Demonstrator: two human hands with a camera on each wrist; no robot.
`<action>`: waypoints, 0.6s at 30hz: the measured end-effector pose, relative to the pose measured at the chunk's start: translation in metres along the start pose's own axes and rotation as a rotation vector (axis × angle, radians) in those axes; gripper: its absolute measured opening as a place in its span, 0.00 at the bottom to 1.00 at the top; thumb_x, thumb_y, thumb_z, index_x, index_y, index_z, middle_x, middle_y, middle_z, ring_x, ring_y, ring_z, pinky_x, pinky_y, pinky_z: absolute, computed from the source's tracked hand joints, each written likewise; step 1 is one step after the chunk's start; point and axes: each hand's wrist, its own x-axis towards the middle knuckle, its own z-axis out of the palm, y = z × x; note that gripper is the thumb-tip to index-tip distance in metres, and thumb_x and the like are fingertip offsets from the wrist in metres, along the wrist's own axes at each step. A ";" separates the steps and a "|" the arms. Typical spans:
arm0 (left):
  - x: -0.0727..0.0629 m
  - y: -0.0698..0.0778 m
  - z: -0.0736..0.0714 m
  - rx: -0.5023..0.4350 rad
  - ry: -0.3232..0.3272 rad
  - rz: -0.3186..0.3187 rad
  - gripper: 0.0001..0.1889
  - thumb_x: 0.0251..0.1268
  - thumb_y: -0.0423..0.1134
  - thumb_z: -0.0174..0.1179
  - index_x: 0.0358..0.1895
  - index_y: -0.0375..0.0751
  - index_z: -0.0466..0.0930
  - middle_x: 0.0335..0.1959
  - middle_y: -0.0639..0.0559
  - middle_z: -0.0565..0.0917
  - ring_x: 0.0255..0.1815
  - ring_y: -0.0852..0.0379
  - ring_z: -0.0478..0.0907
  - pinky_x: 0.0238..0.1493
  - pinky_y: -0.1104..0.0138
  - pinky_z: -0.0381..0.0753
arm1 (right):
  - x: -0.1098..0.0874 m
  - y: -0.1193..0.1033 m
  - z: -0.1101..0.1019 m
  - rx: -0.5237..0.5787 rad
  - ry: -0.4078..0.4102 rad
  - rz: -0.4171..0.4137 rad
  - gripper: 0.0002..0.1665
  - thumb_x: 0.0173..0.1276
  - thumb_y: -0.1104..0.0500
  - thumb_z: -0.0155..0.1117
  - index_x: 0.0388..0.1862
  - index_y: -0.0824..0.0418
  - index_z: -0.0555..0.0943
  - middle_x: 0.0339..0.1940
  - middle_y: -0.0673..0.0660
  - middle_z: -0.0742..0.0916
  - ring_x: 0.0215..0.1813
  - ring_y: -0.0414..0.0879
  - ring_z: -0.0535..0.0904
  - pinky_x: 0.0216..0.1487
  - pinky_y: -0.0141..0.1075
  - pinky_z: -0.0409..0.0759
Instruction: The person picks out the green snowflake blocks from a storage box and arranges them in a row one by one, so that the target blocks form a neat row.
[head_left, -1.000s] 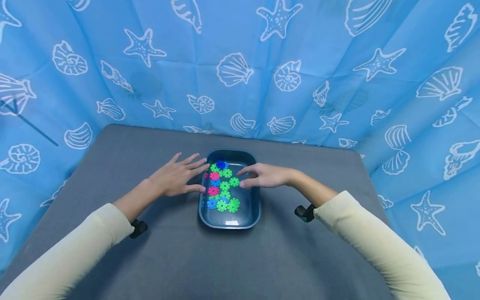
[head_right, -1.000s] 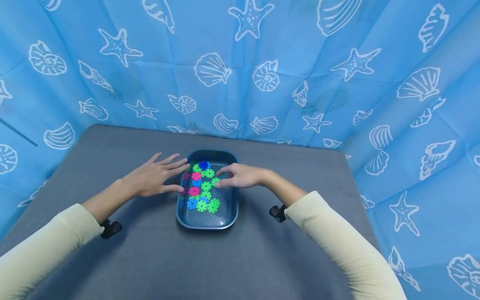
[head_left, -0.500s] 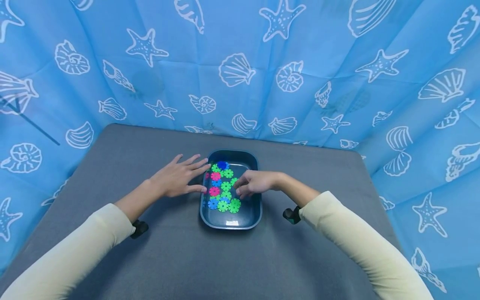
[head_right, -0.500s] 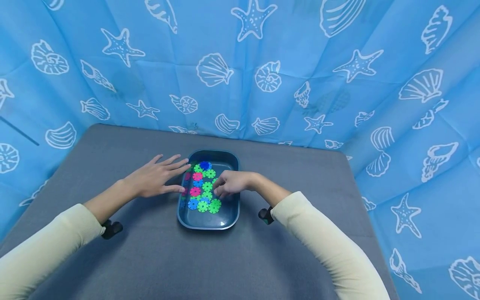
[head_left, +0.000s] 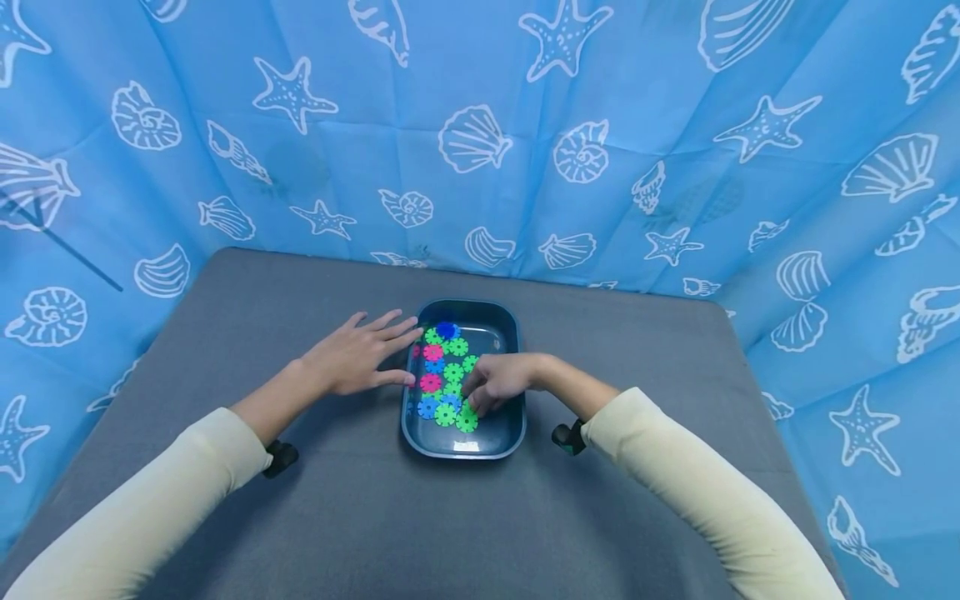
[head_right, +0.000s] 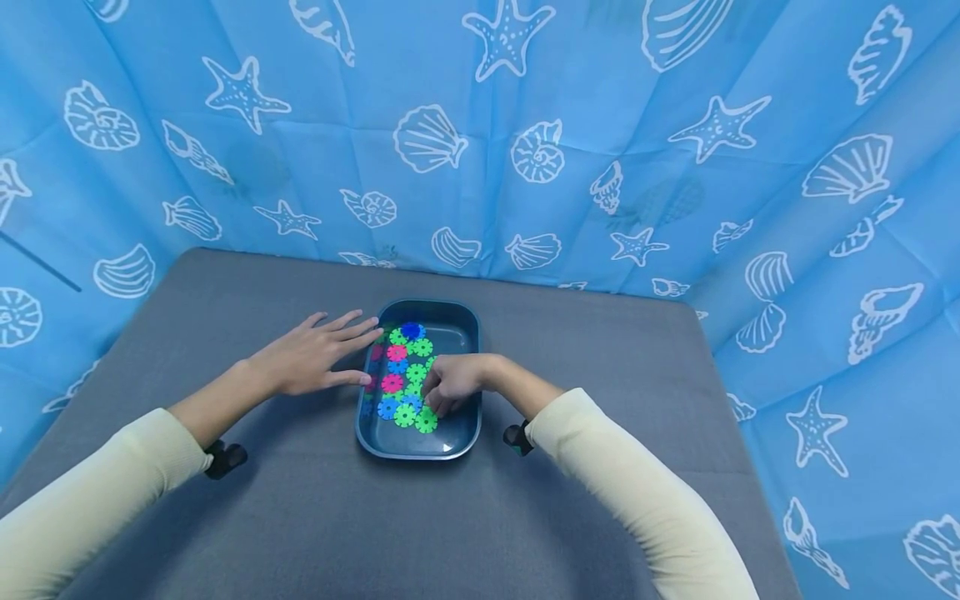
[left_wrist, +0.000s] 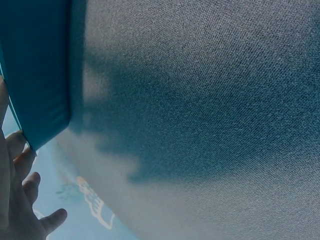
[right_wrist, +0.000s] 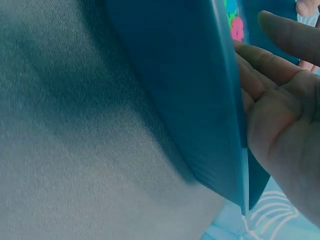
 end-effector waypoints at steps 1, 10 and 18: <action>0.000 0.000 0.000 0.002 -0.002 0.000 0.43 0.68 0.69 0.51 0.79 0.50 0.56 0.80 0.48 0.55 0.80 0.42 0.48 0.72 0.35 0.50 | 0.001 0.000 0.001 0.002 -0.004 -0.003 0.28 0.77 0.61 0.55 0.71 0.71 0.68 0.58 0.62 0.84 0.57 0.52 0.83 0.61 0.43 0.79; 0.000 -0.001 0.001 0.009 0.004 0.007 0.43 0.68 0.69 0.51 0.79 0.50 0.56 0.80 0.48 0.56 0.80 0.41 0.49 0.71 0.34 0.51 | 0.007 -0.001 0.006 -0.041 -0.059 -0.051 0.28 0.77 0.61 0.56 0.72 0.68 0.68 0.50 0.60 0.88 0.53 0.52 0.83 0.58 0.42 0.79; -0.001 0.000 0.000 0.011 0.010 0.014 0.42 0.68 0.68 0.51 0.79 0.49 0.57 0.80 0.47 0.56 0.80 0.42 0.49 0.71 0.35 0.52 | 0.009 0.000 0.011 -0.026 -0.137 -0.090 0.28 0.77 0.62 0.55 0.74 0.65 0.66 0.52 0.58 0.88 0.54 0.53 0.82 0.59 0.40 0.78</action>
